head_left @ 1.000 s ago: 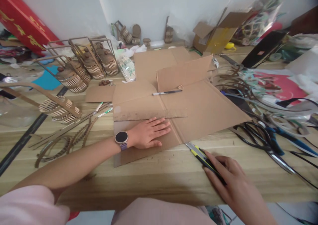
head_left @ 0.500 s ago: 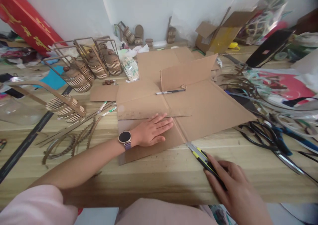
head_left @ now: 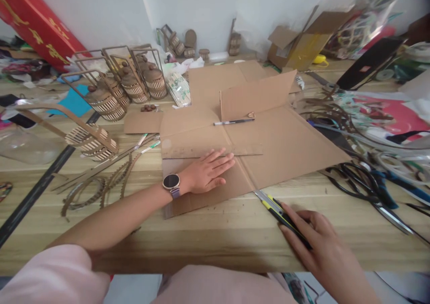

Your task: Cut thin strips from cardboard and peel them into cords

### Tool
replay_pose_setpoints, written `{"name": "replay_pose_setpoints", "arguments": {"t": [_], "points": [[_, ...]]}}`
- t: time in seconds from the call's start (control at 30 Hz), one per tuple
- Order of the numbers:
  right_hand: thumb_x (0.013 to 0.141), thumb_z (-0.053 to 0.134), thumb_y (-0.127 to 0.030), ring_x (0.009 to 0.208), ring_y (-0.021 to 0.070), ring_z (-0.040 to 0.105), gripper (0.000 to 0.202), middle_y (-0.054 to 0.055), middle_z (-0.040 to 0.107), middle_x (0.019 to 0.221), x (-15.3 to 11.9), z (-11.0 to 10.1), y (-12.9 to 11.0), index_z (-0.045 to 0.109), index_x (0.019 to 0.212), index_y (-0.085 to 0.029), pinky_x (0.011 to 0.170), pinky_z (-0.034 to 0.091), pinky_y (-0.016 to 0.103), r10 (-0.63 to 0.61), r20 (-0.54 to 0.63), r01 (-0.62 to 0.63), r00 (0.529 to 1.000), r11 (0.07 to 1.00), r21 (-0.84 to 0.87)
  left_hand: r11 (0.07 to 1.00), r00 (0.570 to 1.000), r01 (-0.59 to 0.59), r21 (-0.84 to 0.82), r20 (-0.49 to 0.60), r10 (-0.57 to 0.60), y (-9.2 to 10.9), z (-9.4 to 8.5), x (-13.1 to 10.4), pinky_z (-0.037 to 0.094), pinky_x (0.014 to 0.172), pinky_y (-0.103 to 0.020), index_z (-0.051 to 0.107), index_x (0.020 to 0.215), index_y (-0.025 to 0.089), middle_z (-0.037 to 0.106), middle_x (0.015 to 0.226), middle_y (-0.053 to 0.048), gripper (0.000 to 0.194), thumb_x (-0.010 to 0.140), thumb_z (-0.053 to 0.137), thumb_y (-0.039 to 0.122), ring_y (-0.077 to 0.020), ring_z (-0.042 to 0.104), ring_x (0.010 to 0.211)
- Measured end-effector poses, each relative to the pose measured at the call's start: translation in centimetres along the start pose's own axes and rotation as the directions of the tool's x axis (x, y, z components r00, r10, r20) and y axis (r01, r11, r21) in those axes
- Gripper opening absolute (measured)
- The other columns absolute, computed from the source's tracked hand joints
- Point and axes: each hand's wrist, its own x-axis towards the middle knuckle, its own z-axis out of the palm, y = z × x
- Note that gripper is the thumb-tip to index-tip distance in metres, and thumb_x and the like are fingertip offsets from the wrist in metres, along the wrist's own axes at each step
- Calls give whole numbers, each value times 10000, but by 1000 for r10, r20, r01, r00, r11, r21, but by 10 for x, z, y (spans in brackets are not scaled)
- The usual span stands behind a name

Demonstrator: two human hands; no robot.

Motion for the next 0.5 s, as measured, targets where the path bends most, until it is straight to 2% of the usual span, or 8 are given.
{"name": "replay_pose_setpoints", "arguments": {"t": [0.13,0.37,0.5], "points": [[991,494,-468,956,229,695,496,82,673,1016,3,-6,13,588,1444,-286,813,603,334,-33,88,29,996,999,44,1000,1000,-4,-1,9,4,1,0,1,59,1299,-513,175,1650,193,211,1714,-75,711,1066,134,596,-268,23,1609],[989,506,-480,955,220,697,485,84,672,995,12,-12,20,626,1396,-244,808,598,315,-82,84,76,993,994,79,999,996,13,36,93,-17,2,-2,4,74,1291,-495,274,1626,198,241,1706,-63,678,1076,141,571,-274,109,1601],[992,495,-474,975,223,697,488,80,675,1013,12,-13,18,606,1417,-260,833,594,322,-76,113,68,991,995,72,999,996,13,41,83,-16,2,-2,4,80,1291,-483,275,1626,232,242,1706,-53,660,1077,152,575,-259,117,1601]]}}
